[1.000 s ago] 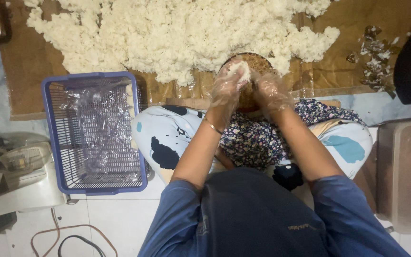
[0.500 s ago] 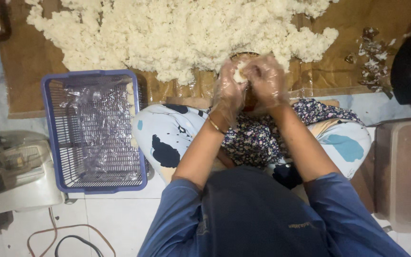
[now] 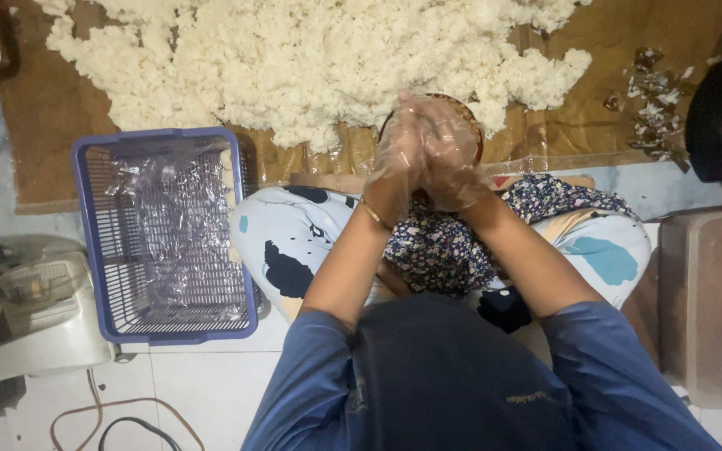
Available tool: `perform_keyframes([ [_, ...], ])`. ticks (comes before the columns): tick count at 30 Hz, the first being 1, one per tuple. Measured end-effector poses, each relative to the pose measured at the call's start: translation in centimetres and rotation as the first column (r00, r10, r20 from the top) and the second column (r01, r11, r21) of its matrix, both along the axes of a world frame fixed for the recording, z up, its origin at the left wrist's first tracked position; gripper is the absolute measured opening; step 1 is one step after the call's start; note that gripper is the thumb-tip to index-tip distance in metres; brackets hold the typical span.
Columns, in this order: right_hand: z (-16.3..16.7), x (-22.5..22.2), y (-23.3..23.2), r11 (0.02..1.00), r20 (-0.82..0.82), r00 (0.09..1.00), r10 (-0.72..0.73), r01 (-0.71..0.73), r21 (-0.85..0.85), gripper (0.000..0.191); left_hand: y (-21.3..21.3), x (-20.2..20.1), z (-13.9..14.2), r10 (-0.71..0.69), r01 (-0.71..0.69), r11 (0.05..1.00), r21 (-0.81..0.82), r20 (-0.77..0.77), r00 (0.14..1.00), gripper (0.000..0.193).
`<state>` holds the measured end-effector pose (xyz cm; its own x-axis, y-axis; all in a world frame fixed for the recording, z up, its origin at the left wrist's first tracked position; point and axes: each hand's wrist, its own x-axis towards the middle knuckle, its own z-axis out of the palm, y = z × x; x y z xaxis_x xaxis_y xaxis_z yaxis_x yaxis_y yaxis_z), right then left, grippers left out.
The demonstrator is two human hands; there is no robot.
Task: The person scoops portions of a white dough-like mass from a large pile, rolls them into small balls using both hands, and places the finished balls into a blue plastic basket. The process is repeated continuously.
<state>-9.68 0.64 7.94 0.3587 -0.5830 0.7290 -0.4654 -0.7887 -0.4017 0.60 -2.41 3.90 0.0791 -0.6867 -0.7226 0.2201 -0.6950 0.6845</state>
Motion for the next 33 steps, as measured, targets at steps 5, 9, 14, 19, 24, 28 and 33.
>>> perform_keyframes([
  [5, -4.0, -1.2, -2.1, 0.983, 0.07, 0.997, -0.016, 0.003, 0.184, 0.035, 1.7, 0.5, 2.5, -0.123, 0.226, 0.927, -0.3, 0.327, 0.937, 0.067],
  [9, -8.9, -1.2, -3.9, 0.556, 0.233, 0.871, -0.432, 0.053, 0.83, 0.023, 2.7, 0.5, 0.8, -0.096, 0.255, 0.848, -0.464, 0.339, 0.936, 0.069],
  [14, -8.2, -0.8, -2.8, 0.766, 0.234, 0.93, -0.283, 0.072, 0.639, 0.025, 2.2, 1.2, -1.0, 0.069, 0.419, 0.687, -0.594, 0.627, 0.776, 0.057],
  [19, -3.6, -0.4, -2.0, 0.974, -0.005, 0.996, -0.092, 0.091, 0.207, 0.024, 1.4, 1.8, -2.5, 0.494, 0.669, 0.245, -0.701, 0.684, 0.536, 0.039],
  [24, -2.1, -0.7, -2.2, 0.994, -0.074, 0.993, -0.088, 0.092, 0.055, 0.022, 0.8, 0.6, -3.5, 0.099, -0.129, 0.743, -0.657, -0.083, 0.992, 0.034],
  [28, -3.0, -1.8, -2.6, 1.0, 0.01, 1.0, 0.008, -0.009, 0.03, 0.027, -0.7, -0.5, -2.8, 0.137, -0.258, 0.894, -0.366, -0.325, 0.936, 0.023],
  [33, -6.1, -6.5, -6.8, 0.681, -0.619, 0.769, -0.158, 0.539, 0.496, 0.021, -0.6, 1.9, -3.7, 0.094, -0.088, 0.975, -0.205, 0.02, 0.995, 0.022],
])
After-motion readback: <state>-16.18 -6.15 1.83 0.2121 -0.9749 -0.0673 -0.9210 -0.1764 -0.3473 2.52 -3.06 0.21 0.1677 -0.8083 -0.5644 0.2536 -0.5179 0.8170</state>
